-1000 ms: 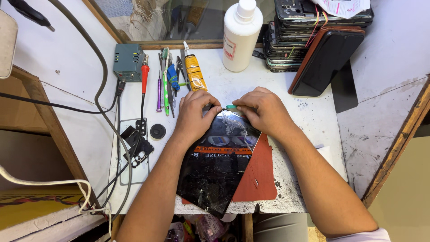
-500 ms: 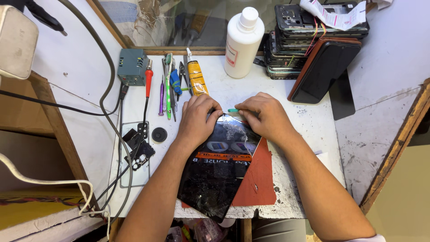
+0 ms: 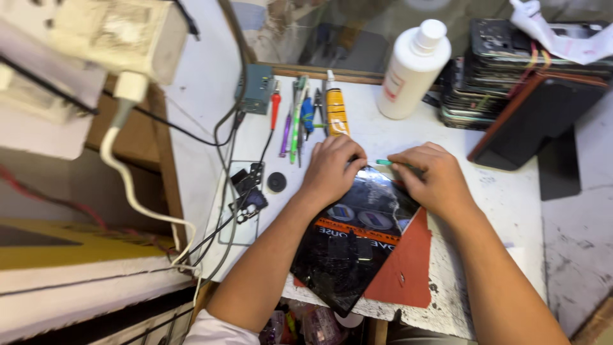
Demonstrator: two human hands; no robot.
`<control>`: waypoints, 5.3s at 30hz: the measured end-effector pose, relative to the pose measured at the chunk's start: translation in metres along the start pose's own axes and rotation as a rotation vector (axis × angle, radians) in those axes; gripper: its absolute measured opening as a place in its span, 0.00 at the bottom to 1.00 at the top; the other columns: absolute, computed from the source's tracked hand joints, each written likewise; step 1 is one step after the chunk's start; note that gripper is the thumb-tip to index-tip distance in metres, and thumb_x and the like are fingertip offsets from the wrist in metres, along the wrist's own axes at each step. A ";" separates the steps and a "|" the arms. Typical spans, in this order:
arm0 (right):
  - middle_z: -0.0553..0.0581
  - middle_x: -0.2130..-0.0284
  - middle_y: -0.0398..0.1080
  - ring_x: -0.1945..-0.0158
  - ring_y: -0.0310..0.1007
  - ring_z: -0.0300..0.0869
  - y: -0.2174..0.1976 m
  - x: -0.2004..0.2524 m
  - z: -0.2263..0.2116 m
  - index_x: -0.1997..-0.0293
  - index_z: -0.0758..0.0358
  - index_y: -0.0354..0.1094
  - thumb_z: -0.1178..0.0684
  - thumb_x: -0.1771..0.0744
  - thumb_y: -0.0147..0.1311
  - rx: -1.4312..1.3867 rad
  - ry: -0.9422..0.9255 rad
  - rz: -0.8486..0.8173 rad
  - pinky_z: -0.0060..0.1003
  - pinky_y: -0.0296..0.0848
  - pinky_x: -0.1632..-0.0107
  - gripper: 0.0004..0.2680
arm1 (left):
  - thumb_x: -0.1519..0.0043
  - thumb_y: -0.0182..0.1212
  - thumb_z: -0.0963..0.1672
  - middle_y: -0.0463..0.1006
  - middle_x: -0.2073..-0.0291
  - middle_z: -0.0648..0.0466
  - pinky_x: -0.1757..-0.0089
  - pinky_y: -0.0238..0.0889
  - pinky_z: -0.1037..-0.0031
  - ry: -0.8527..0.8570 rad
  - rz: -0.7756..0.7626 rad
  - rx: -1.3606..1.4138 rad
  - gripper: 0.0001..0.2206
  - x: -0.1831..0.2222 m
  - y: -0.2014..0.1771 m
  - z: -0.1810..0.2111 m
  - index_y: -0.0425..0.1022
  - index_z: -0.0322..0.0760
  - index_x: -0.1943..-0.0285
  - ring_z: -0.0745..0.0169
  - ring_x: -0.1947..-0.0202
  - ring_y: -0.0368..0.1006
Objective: The person uses a green scraping tool to pry and remove the edges of a cracked tablet screen on a repair workbench.
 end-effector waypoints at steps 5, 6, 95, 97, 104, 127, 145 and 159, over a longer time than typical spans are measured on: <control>0.58 0.65 0.78 0.60 0.75 0.49 0.000 0.001 0.004 0.57 0.61 0.80 0.59 0.37 0.60 0.004 0.068 -0.003 0.41 0.74 0.55 0.08 | 0.40 0.65 0.44 0.77 0.60 0.56 0.49 0.58 0.62 -0.021 -0.007 0.020 0.03 0.001 0.000 -0.001 0.78 0.42 0.62 0.54 0.51 0.71; 0.58 0.65 0.78 0.60 0.75 0.49 0.000 0.001 0.002 0.57 0.61 0.80 0.59 0.37 0.60 -0.004 0.055 -0.006 0.41 0.74 0.55 0.08 | 0.40 0.66 0.44 0.77 0.60 0.56 0.49 0.58 0.61 -0.013 0.003 0.027 0.03 0.001 0.000 -0.001 0.78 0.42 0.62 0.54 0.50 0.70; 0.56 0.68 0.78 0.62 0.72 0.46 -0.013 0.002 0.001 0.59 0.63 0.80 0.58 0.36 0.62 0.022 0.072 0.067 0.40 0.71 0.57 0.05 | 0.36 0.63 0.45 0.74 0.62 0.56 0.54 0.54 0.65 0.001 -0.143 -0.090 0.05 -0.003 0.008 0.003 0.76 0.41 0.60 0.59 0.54 0.70; 0.56 0.68 0.78 0.62 0.72 0.46 -0.013 0.001 0.001 0.59 0.63 0.80 0.58 0.36 0.62 0.022 0.057 0.072 0.40 0.71 0.57 0.05 | 0.35 0.63 0.45 0.74 0.62 0.56 0.54 0.54 0.64 0.013 -0.132 -0.104 0.05 -0.004 0.007 0.003 0.76 0.41 0.60 0.59 0.54 0.70; 0.56 0.66 0.79 0.60 0.73 0.47 -0.017 0.003 0.002 0.58 0.63 0.80 0.58 0.35 0.61 0.042 0.085 0.109 0.41 0.71 0.55 0.05 | 0.36 0.64 0.44 0.74 0.62 0.56 0.54 0.56 0.65 0.025 -0.051 -0.043 0.05 -0.006 0.001 0.006 0.75 0.40 0.60 0.57 0.56 0.71; 0.56 0.65 0.79 0.60 0.73 0.46 -0.020 0.003 0.005 0.58 0.63 0.80 0.58 0.35 0.61 0.024 0.105 0.139 0.41 0.71 0.55 0.05 | 0.32 0.54 0.40 0.85 0.59 0.63 0.47 0.52 0.67 0.049 -0.032 0.000 0.13 -0.010 0.000 0.009 0.74 0.39 0.39 0.63 0.50 0.67; 0.56 0.66 0.79 0.60 0.73 0.45 -0.019 0.004 0.007 0.57 0.63 0.80 0.58 0.35 0.61 0.023 0.123 0.126 0.41 0.71 0.56 0.06 | 0.31 0.52 0.39 0.85 0.59 0.63 0.46 0.52 0.65 0.031 0.011 0.059 0.15 -0.007 -0.002 0.006 0.71 0.41 0.36 0.61 0.50 0.67; 0.54 0.65 0.79 0.58 0.74 0.46 -0.003 0.003 -0.001 0.61 0.62 0.80 0.59 0.39 0.65 -0.016 -0.039 -0.021 0.40 0.73 0.52 0.06 | 0.30 0.55 0.43 0.82 0.67 0.62 0.44 0.52 0.63 -0.063 0.018 0.050 0.14 -0.008 -0.002 -0.006 0.71 0.41 0.36 0.62 0.52 0.69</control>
Point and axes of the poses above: each hand's wrist, its own x-axis away from the middle knuckle, its own y-axis out of the palm, z = x × y, the point moved 8 cm from there along -x, towards the middle knuckle
